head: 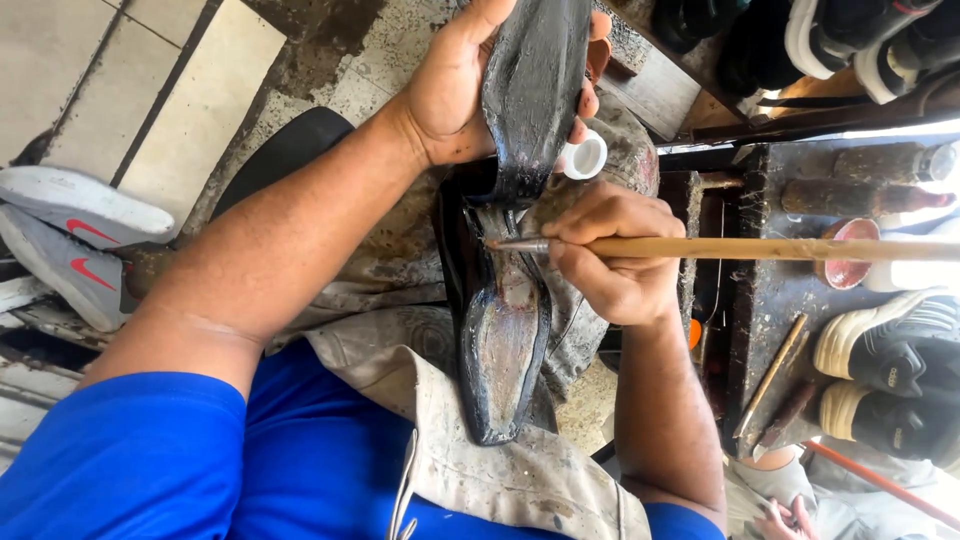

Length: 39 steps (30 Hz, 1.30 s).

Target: Preparing adhesive and applying it to a shoe sole using a brush

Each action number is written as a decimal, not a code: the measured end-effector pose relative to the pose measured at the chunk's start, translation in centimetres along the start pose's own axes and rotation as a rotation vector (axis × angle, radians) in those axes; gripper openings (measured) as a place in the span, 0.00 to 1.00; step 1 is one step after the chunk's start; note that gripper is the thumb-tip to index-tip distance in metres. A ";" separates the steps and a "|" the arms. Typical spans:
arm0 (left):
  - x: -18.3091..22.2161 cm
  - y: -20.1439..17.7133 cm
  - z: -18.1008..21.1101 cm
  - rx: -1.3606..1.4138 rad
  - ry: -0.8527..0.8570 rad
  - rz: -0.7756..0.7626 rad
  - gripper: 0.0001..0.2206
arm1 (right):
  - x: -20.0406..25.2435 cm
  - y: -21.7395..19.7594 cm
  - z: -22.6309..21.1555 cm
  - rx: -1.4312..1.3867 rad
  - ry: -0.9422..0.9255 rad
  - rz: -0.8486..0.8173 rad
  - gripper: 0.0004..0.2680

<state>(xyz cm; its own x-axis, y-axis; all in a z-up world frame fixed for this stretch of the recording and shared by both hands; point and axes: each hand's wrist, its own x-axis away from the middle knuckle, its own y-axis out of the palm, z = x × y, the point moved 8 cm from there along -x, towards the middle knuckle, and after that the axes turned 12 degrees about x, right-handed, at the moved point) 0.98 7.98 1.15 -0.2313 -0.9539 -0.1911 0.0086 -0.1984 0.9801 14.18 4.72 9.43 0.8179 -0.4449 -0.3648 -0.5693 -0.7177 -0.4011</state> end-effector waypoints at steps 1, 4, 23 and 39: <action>-0.1 -0.3 -0.2 0.029 -0.006 0.007 0.33 | 0.0 -0.1 0.1 0.074 0.023 0.027 0.04; -0.3 -0.4 -0.6 0.065 -0.034 0.037 0.34 | -0.1 0.1 0.5 0.117 0.014 0.012 0.04; 0.7 -0.4 -1.1 0.008 -0.120 0.087 0.34 | 1.6 0.4 -3.4 -0.095 -0.125 -0.166 0.02; -0.2 -2.7 -1.8 0.041 -0.128 0.183 0.31 | 3.8 2.5 -7.9 0.258 -0.367 -0.136 0.06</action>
<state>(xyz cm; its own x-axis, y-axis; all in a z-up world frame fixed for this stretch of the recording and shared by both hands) 2.77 8.31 -1.55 -0.3515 -0.9362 -0.0044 0.0228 -0.0132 0.9997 16.47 -3.03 13.68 0.8295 -0.1034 -0.5488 -0.4989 -0.5788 -0.6451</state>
